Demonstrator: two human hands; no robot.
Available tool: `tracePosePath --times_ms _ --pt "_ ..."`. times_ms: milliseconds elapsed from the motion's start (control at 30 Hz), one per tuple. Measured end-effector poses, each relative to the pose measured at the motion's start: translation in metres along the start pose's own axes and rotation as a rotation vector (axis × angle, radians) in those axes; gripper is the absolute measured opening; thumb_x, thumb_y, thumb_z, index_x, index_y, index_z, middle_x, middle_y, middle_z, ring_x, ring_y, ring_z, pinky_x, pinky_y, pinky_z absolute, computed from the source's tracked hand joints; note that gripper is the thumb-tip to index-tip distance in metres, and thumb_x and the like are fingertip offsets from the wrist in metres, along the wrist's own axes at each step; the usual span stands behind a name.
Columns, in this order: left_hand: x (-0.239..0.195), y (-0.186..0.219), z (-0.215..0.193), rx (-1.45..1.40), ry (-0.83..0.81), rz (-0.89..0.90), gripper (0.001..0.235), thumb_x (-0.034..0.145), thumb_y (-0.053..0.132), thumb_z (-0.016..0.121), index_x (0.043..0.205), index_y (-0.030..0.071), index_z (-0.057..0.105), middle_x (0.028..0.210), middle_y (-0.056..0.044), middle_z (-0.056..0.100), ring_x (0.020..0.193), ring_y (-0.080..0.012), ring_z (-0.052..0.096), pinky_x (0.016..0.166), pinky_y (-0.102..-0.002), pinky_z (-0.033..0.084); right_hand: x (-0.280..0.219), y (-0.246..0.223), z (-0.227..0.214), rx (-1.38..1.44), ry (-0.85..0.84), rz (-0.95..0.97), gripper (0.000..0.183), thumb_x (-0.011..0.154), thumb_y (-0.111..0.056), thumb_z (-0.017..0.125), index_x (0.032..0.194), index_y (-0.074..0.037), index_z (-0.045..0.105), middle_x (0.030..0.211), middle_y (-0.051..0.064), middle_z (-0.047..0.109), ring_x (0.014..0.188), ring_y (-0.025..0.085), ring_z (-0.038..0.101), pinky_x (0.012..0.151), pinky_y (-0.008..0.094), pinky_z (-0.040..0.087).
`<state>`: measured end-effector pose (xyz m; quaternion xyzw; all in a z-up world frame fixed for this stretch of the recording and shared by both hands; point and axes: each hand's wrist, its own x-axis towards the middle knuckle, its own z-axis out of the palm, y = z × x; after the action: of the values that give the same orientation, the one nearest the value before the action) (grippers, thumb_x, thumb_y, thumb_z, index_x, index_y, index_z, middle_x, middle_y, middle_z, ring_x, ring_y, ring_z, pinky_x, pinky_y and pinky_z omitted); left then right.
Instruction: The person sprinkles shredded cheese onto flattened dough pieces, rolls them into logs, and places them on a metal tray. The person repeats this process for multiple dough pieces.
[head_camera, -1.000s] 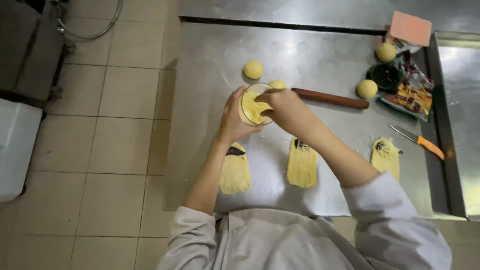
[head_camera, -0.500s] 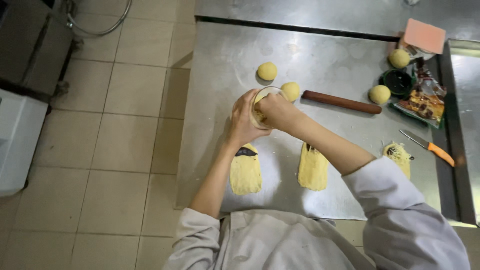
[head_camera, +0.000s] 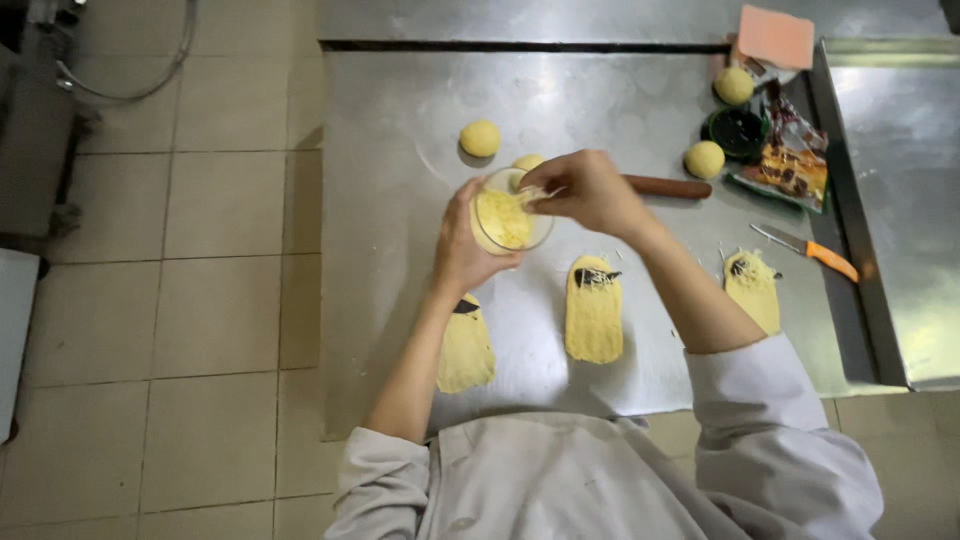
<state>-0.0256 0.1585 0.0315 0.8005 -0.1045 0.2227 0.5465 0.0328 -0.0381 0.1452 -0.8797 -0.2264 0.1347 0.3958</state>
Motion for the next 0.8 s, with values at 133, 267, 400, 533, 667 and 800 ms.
tracePosePath --times_ms 133,267,400,533,667,800 --pt "0.002 -0.006 -0.004 -0.104 0.033 -0.128 0.121 0.037 0.014 0.097 0.145 0.009 0.044 0.135 -0.026 0.059 0.125 -0.0492 0.058 0.108 -0.054 0.048 -0.058 0.000 -0.023 -0.060 0.144 0.065 0.031 0.079 -0.011 0.087 0.109 -0.008 0.078 0.090 0.018 0.075 0.088 0.032 0.074 0.078 0.041 0.059" --pt "0.005 -0.014 -0.007 -0.128 0.106 -0.247 0.125 0.035 0.009 0.099 0.146 0.011 0.042 0.134 -0.024 0.061 0.125 -0.0465 0.059 0.108 -0.053 0.049 -0.104 0.076 0.014 -0.196 0.149 0.219 0.022 0.087 -0.005 0.079 0.109 -0.004 0.079 0.094 0.019 0.078 0.088 0.034 0.076 0.080 0.040 0.062" --pt "0.003 -0.017 -0.010 -0.105 0.127 -0.237 0.127 0.033 0.012 0.101 0.146 0.012 0.042 0.133 -0.022 0.061 0.125 -0.0437 0.060 0.107 -0.052 0.050 -0.118 0.151 0.063 -0.273 0.183 0.220 0.023 0.086 -0.003 0.078 0.108 -0.006 0.079 0.093 0.014 0.079 0.089 0.031 0.077 0.076 0.041 0.063" --pt "0.000 -0.016 -0.010 -0.131 0.140 -0.229 0.124 0.036 0.007 0.099 0.145 0.009 0.041 0.131 -0.024 0.062 0.124 -0.0444 0.060 0.106 -0.053 0.050 -0.125 0.160 0.082 -0.414 0.143 0.238 0.026 0.094 -0.003 0.067 0.115 -0.012 0.077 0.106 0.011 0.078 0.094 0.030 0.076 0.084 0.040 0.062" --pt "-0.001 -0.018 -0.011 -0.135 0.153 -0.156 0.123 0.037 0.006 0.100 0.144 0.004 0.039 0.131 -0.025 0.061 0.124 -0.0456 0.060 0.107 -0.055 0.048 -0.129 0.176 0.091 -0.448 0.262 0.222 0.024 0.091 -0.006 0.071 0.111 -0.019 0.073 0.108 0.004 0.073 0.095 0.030 0.075 0.084 0.039 0.062" --pt "-0.002 -0.024 -0.009 -0.163 0.157 -0.140 0.123 0.036 0.004 0.099 0.144 0.002 0.039 0.131 -0.027 0.060 0.124 -0.0465 0.059 0.107 -0.055 0.048 -0.135 0.174 0.088 -0.422 0.295 0.196 0.018 0.093 -0.010 0.072 0.108 -0.019 0.071 0.101 0.004 0.071 0.092 0.030 0.075 0.081 0.037 0.062"
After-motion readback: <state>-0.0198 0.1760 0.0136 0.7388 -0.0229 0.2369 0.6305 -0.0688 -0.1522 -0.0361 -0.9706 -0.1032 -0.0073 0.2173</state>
